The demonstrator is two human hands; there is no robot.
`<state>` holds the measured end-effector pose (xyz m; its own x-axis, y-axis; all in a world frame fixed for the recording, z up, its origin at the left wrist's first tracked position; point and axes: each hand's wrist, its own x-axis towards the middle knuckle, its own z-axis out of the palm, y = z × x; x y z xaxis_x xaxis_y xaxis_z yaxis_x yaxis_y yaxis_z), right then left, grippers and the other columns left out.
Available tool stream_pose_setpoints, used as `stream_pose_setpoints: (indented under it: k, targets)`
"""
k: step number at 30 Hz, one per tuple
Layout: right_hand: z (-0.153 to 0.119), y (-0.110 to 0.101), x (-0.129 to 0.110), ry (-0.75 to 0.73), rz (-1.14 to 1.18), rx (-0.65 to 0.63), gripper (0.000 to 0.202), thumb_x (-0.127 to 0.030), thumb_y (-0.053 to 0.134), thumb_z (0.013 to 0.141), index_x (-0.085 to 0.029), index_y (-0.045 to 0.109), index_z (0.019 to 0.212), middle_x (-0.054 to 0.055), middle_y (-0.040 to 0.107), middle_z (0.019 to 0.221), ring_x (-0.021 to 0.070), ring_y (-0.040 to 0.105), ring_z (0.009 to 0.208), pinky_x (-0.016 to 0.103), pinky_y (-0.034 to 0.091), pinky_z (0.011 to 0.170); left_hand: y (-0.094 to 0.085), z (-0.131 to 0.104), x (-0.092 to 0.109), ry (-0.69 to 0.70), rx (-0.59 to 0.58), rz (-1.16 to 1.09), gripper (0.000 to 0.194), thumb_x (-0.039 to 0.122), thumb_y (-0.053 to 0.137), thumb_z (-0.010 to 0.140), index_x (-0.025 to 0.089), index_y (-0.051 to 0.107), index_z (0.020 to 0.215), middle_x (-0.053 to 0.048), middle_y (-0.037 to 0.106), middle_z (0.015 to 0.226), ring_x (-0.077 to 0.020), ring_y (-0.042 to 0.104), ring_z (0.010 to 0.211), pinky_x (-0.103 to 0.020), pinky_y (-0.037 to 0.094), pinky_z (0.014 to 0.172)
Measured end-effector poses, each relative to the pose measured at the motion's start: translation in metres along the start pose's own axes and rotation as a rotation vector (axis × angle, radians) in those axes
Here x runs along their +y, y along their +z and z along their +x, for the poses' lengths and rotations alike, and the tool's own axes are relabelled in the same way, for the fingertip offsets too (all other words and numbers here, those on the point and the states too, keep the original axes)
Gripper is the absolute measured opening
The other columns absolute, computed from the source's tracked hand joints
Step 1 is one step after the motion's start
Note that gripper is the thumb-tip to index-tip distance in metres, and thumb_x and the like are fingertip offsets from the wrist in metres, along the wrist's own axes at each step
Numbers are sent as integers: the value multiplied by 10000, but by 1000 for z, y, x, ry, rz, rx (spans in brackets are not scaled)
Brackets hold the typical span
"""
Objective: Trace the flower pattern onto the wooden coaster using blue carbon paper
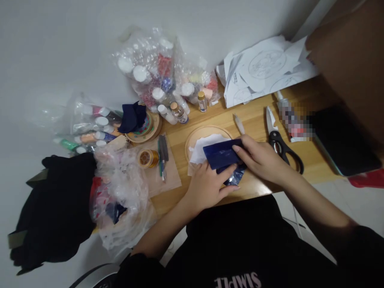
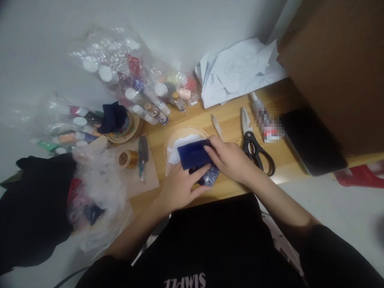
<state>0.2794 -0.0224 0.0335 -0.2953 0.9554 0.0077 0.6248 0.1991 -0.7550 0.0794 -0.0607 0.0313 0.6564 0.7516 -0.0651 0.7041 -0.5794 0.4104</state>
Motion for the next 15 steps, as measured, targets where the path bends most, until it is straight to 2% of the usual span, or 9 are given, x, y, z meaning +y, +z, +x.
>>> stream_pose_setpoints:
  k: [3,6,8,11,13,15]
  targets:
    - [2,-4,-1,-14,134,7,246,-401,451,948,-234,432,768,-24,526,586,143,548,526,263,398,510,-7,-3,-5,-1,71,-32,432,477,441,982,237,611,1299,-157,612,1233,-329,587,1114,-533,519,903]
    - [7,-7,-9,-30,406,35,311,-516,480,940,-231,498,817,-14,560,641,146,568,569,279,455,542,-20,-1,-9,45,180,-117,357,370,438,996,222,611,1271,-139,621,1241,-299,584,1151,-532,488,978]
    - [15,-7,-19,-38,593,52,348,-590,523,901,-243,544,887,-18,571,654,146,563,557,287,467,525,-32,2,-12,45,293,-171,360,384,514,959,192,602,1251,-148,606,1271,-305,553,1219,-538,442,1047]
    - [30,-4,-34,-54,759,48,399,-640,590,837,-262,590,965,-18,603,691,145,563,540,293,468,492,-48,9,-17,-43,434,-350,450,445,644,870,163,591,1217,-144,632,1219,-303,554,1235,-531,429,1073]
    - [40,-1,-41,-74,847,15,400,-627,620,821,-263,600,986,-18,621,715,136,555,514,290,466,469,-58,14,-20,-113,414,-558,419,446,671,853,162,614,1155,-115,683,1123,-267,622,1139,-491,482,1029]
    - [49,1,-46,-91,916,-16,394,-613,645,806,-261,603,977,-25,618,694,129,534,478,288,465,453,-64,20,-25,-138,321,-728,340,431,655,868,161,644,1074,-92,715,1050,-234,670,1031,-457,518,987]
